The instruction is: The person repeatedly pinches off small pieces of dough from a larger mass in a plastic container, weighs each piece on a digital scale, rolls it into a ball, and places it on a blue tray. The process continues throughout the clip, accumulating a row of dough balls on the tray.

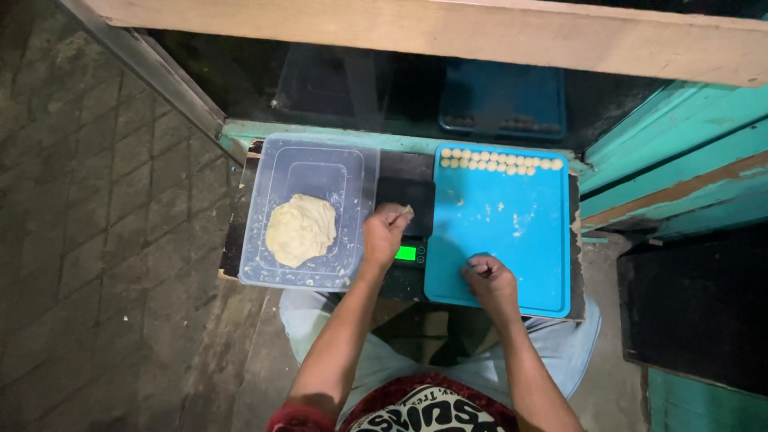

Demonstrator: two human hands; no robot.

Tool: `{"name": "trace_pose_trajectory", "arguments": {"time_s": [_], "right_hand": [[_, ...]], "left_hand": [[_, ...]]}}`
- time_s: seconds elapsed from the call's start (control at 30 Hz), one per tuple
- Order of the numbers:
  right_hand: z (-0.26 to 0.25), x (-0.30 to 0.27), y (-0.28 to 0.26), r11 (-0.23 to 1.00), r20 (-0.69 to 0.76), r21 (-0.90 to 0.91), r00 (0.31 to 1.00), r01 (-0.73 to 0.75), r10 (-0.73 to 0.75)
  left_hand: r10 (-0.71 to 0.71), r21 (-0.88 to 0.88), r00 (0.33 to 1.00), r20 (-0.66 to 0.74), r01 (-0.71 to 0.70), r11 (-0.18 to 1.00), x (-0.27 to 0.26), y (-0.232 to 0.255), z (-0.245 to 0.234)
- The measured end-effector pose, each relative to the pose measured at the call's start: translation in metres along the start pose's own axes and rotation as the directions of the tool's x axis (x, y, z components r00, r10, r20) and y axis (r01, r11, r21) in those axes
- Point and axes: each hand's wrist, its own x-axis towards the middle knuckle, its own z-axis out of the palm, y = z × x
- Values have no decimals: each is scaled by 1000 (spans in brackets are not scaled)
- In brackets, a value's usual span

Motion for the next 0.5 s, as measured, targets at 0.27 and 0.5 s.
{"name": "trace_pose_trajectory", "arguments": {"time_s": [0.27,0.5], "right_hand": [[18,-59,-35,999,221,38,975,-10,1],[30,-88,-23,991,236,-126,969,-38,68]], "left_hand": [[-141,-181,902,408,232,956,-94,76,-40],[-342,-238,854,392,453,859,-139,48,-48]]}}
